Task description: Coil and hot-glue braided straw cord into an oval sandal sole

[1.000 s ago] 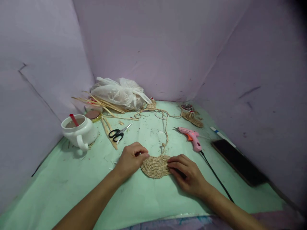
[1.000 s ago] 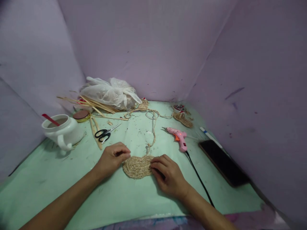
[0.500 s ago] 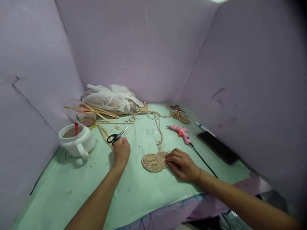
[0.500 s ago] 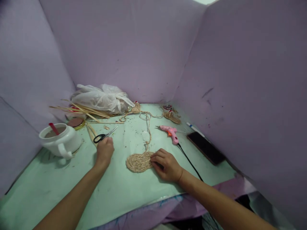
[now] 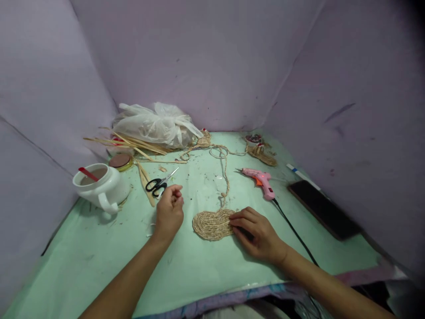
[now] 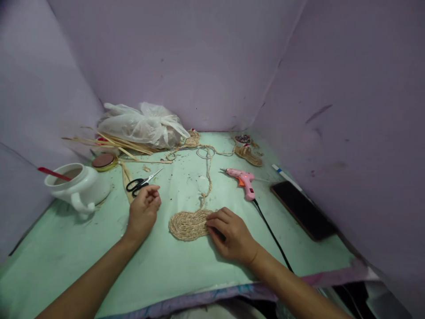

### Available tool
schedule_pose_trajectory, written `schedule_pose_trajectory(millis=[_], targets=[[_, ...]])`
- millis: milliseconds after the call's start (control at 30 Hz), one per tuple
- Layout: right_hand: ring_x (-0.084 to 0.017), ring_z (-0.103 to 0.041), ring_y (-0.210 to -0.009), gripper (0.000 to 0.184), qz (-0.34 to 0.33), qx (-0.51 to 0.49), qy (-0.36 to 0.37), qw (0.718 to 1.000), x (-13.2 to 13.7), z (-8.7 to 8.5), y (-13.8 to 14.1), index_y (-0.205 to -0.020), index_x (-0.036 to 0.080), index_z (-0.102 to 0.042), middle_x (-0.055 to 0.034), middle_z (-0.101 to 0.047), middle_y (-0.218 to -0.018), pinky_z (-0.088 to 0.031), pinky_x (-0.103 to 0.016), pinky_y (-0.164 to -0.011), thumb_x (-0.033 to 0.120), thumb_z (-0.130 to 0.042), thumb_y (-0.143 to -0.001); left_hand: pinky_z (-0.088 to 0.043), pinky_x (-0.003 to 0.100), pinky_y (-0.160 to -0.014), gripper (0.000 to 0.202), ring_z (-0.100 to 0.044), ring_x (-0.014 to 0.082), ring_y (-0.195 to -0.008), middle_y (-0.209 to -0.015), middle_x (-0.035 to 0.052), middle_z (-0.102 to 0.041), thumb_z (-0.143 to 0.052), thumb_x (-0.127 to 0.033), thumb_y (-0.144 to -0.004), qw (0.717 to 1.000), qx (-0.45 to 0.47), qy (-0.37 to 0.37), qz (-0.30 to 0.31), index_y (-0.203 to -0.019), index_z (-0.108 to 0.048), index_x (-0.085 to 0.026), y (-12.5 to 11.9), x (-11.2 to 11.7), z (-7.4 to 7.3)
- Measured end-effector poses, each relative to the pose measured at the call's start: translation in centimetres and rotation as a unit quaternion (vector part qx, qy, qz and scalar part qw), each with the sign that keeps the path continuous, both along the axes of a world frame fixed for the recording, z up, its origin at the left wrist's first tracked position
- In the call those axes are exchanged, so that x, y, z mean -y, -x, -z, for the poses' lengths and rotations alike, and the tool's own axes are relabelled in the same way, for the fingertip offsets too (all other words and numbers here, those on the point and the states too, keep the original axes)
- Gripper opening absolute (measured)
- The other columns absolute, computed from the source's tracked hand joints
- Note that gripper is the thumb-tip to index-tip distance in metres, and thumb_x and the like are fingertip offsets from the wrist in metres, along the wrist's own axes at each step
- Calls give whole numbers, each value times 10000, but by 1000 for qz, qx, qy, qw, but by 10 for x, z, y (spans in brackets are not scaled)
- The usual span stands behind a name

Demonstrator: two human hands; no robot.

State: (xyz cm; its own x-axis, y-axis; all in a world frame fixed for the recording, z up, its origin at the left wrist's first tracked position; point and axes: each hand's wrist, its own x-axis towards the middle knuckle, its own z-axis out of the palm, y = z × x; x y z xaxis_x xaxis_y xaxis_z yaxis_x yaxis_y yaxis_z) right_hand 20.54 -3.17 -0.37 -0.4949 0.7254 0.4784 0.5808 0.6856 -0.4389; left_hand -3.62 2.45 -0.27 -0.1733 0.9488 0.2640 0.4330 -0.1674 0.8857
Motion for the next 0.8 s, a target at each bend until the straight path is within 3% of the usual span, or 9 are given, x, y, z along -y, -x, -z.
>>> schedule_pose_trajectory(millis=[33,100,233,333,467,533,600,700,800], targets=[[-204,-579,-800,217,-2,-7,9,1000,0,0,-1,-963,178,-609,-100,-655,-906,-504,-358,-679,90,-532,-781,-457,226,-664,297,-563,121,-742,-886,26,-568,-487,-204,-764,1000,2,-3,-10,-1058,-512,-168,0,1,0],[-209,-577,-800,233,-7,-17,25,1000,0,0,-2,-979,172,-609,-107,-652,-922,-504,-368,-683,85,-537,-776,-466,246,-724,350,-569,134,-816,-966,55,-565,-495,-218,-772,1000,-3,2,-29,-1118,-486,-161,0,5,0],[-209,-580,-784,245,-11,-41,34,999,-2,-2,-6,-980,156,-605,-113,-654,-905,-518,-356,-667,62,-549,-761,-445,220,-547,122,-522,108,-520,-584,-35,-556,-523,-260,-792,997,-34,57,-25,-845,-594,-177,-2,14,-4],[-215,-596,-810,303,-21,-73,51,996,-4,0,-9,-1026,158,-582,-123,-649,-932,-537,-354,-683,37,-543,-751,-438,225,-549,87,-543,113,-531,-588,-42,-584,-519,-247,-805,993,-110,44,-28,-820,-596,-210,-3,18,-8],[-228,-611,-814,374,-1,-128,56,990,-4,9,-14,-1070,212,-562,-102,-644,-929,-548,-356,-636,37,-524,-742,-463,285,-665,90,-598,170,-718,-778,16,-646,-514,-232,-798,980,-176,-7,89,-836,-596,-227,-9,19,-13],[-249,-609,-823,335,68,-129,43,988,-3,7,-21,-1034,259,-575,-85,-640,-905,-532,-408,-673,73,-524,-760,-454,353,-753,172,-585,222,-838,-872,54,-647,-547,-279,-772,970,-193,-4,147,-927,-602,-230,-15,20,-14],[-274,-598,-847,251,184,-103,32,977,-6,-2,-33,-982,295,-584,-82,-631,-918,-494,-465,-739,139,-521,-796,-425,419,-802,257,-560,263,-894,-932,79,-636,-585,-359,-735,956,-232,23,176,-959,-617,-238,-22,23,-16],[-305,-571,-937,162,357,-46,48,932,-20,-19,-61,-970,275,-600,-106,-608,-1015,-471,-463,-750,296,-515,-834,-397,461,-824,309,-539,287,-916,-971,92,-617,-591,-441,-714,940,-283,54,183,-942,-638,-238,-31,29,-17],[-296,-607,-834,336,425,-9,111,899,-42,-27,-90,-962,219,-616,-120,-628,-977,-492,-397,-602,486,-471,-818,-390,453,-822,355,-525,288,-929,-980,102,-603,-577,-456,-736,933,-310,38,181,-981,-627,-203,-32,32,-15]])
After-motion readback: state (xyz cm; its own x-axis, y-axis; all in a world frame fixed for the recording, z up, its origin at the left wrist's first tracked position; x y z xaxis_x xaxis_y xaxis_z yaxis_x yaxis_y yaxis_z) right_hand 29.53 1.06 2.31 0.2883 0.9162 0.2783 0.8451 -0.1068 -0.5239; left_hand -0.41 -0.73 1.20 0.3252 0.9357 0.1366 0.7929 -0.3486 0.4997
